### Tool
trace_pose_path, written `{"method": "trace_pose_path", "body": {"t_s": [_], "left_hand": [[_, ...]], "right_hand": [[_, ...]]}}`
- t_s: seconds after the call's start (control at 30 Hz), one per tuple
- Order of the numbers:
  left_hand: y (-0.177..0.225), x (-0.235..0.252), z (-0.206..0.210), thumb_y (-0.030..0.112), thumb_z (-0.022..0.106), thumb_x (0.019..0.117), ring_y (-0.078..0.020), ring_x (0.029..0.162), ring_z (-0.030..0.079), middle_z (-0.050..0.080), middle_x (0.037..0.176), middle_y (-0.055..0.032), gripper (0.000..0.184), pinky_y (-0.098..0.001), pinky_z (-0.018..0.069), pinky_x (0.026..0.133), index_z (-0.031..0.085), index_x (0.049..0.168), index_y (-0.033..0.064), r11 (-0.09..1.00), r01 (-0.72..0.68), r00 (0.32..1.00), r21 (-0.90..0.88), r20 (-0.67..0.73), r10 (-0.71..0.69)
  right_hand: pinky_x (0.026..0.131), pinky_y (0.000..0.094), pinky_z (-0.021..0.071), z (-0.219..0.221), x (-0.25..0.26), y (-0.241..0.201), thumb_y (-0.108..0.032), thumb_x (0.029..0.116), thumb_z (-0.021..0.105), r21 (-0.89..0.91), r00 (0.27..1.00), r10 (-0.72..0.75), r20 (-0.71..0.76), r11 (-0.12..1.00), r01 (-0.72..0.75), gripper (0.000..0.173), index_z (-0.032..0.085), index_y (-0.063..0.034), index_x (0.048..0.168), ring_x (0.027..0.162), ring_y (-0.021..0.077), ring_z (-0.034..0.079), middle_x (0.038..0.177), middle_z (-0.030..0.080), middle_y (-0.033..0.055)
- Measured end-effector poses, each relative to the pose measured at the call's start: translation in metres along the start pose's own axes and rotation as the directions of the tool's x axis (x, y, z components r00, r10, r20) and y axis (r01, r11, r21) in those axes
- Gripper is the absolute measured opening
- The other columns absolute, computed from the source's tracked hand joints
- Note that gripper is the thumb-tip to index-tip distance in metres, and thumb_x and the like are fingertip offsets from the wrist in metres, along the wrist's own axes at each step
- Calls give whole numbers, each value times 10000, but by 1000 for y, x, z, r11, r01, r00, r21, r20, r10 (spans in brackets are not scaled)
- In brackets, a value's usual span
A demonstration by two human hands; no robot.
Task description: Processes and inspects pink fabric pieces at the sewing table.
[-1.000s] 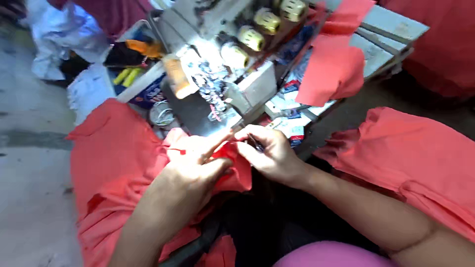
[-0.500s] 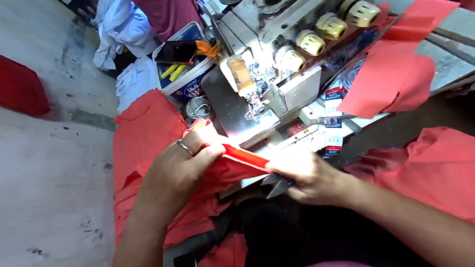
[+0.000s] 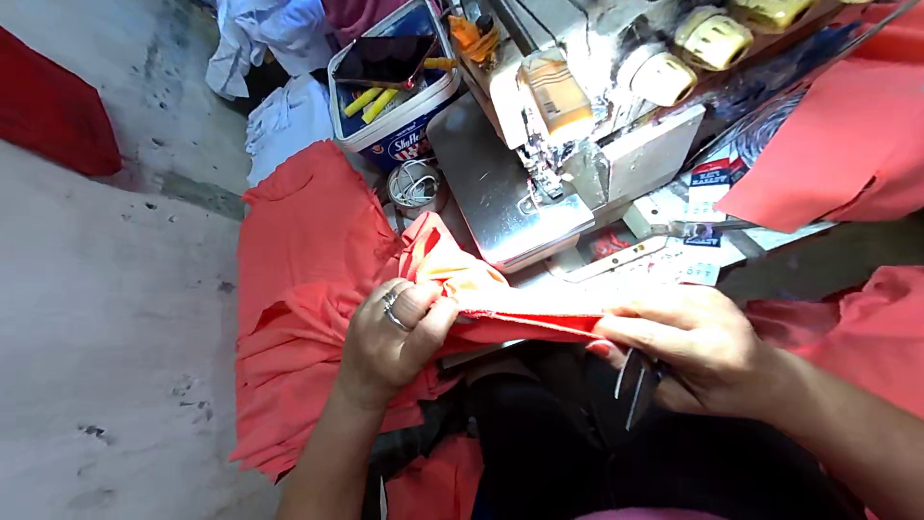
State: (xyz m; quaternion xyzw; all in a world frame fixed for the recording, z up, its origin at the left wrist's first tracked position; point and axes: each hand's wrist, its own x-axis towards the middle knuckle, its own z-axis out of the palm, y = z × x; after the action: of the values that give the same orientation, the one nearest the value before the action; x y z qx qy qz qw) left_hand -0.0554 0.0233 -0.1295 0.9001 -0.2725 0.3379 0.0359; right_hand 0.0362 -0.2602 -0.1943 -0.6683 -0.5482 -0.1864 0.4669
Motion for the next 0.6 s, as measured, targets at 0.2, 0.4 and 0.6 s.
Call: {"method": "trace_pose_path", "body": {"t_s": [0.2,0.4,0.6], "left_hand": [[3,-6,2,197,581,1050,-184,873,648,629,884,-106,146,-250,520,840,575,1015,55,997,64,998,-33,18,-64],[5,-1,-1,201,629,1020,-146,904,682,699,888,-137,218,-209,520,825,683,946,3,959,204,973,-197,147,-177],[1,2,-7,236,648,995,-97,811,633,690,825,-83,235,-176,485,761,759,993,29,928,253,949,-273,255,-184]], "right_hand": [[719,162,450,4,-2,0,-192,1058,497,117,999,41,0,992,-41,236,640,-38,953,791,92,587,839,633,95],[747,114,436,8,-4,1,-178,1042,527,243,990,140,-5,961,-135,230,654,-11,949,794,38,569,826,627,89],[743,52,435,8,-3,3,-214,1058,553,430,953,303,29,856,-286,254,634,-18,919,793,-97,543,814,627,-1]]}}
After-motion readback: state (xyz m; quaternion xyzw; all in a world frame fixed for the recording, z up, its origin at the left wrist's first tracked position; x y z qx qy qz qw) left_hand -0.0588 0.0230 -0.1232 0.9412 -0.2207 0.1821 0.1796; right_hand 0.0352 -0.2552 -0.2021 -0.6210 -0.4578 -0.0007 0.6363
